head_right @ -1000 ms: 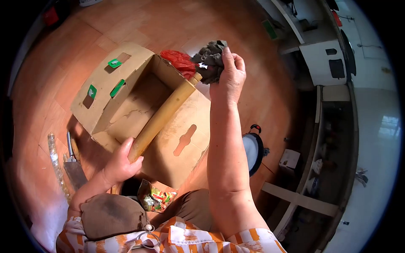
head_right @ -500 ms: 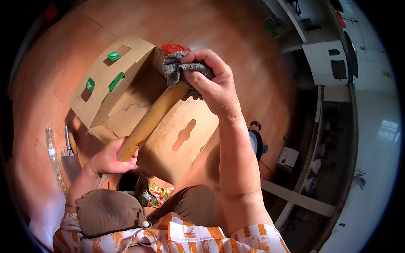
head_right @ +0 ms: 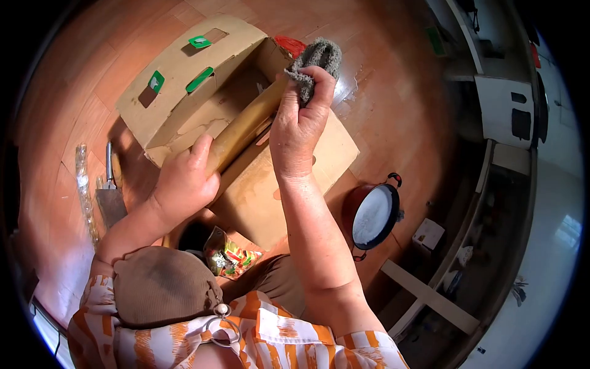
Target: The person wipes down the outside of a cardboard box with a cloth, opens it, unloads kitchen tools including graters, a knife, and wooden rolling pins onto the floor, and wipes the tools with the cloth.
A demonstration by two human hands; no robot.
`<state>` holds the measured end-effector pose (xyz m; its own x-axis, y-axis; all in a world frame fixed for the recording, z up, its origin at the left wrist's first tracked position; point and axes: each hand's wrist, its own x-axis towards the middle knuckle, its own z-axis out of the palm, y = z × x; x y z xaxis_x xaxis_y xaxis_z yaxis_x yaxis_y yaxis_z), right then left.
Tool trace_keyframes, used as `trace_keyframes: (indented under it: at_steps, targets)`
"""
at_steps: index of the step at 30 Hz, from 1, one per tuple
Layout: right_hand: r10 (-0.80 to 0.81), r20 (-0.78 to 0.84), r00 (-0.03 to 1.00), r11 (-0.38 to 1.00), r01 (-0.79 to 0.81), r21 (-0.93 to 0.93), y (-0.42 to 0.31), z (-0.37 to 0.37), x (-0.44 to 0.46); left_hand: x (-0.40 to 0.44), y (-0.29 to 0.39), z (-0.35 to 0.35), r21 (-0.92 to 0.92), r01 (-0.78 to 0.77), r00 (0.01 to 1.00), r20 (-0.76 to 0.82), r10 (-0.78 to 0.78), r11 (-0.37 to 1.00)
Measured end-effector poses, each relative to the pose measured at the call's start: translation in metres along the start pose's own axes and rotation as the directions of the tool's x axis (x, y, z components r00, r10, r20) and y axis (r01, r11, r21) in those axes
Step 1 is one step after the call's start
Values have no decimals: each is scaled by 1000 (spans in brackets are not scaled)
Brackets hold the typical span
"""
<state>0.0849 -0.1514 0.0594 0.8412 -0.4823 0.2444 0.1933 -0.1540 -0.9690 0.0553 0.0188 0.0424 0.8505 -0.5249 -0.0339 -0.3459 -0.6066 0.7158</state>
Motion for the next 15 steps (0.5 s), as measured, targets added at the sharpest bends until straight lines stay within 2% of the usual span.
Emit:
trace_keyframes:
  at_steps: [1,2,4,6,7,8,10,12,14,15]
  targets:
    - [-14,43,999,995,18,-99,0,0,-8,-1,0,1,23,-11,1000,-16,12,1000]
    - [-61,55,997,993,66,-96,9,0,-16,-2,0,3,46,-25,999,-29,26,999]
    - [-14,63,998,979,27,-201,13,-5,-29,-5,-1,5,45,-21,1000,6,21,999]
    - [103,92,990,972,-80,-223,13,-16,-36,-10,-5,7,55,-12,999,32,10,998]
    - [135,98,986,973,-114,-199,16,-22,-32,-11,-7,11,27,-10,995,98,7,1000]
    - [253,21,967,966,-252,-60,18,-30,-28,-14,-8,15,-5,-3,986,169,4,1000]
    - [208,30,978,972,-210,108,15,-39,-4,-13,-6,20,-49,-17,981,191,26,999]
    - [216,44,975,961,-221,167,9,-47,24,-7,-1,20,-194,-13,985,166,46,981]
    - [234,-66,970,910,-195,365,-4,-52,49,-8,5,14,-262,21,980,198,33,965]
    - [206,-110,972,916,-152,372,4,-65,66,-13,4,14,-385,9,982,176,64,923]
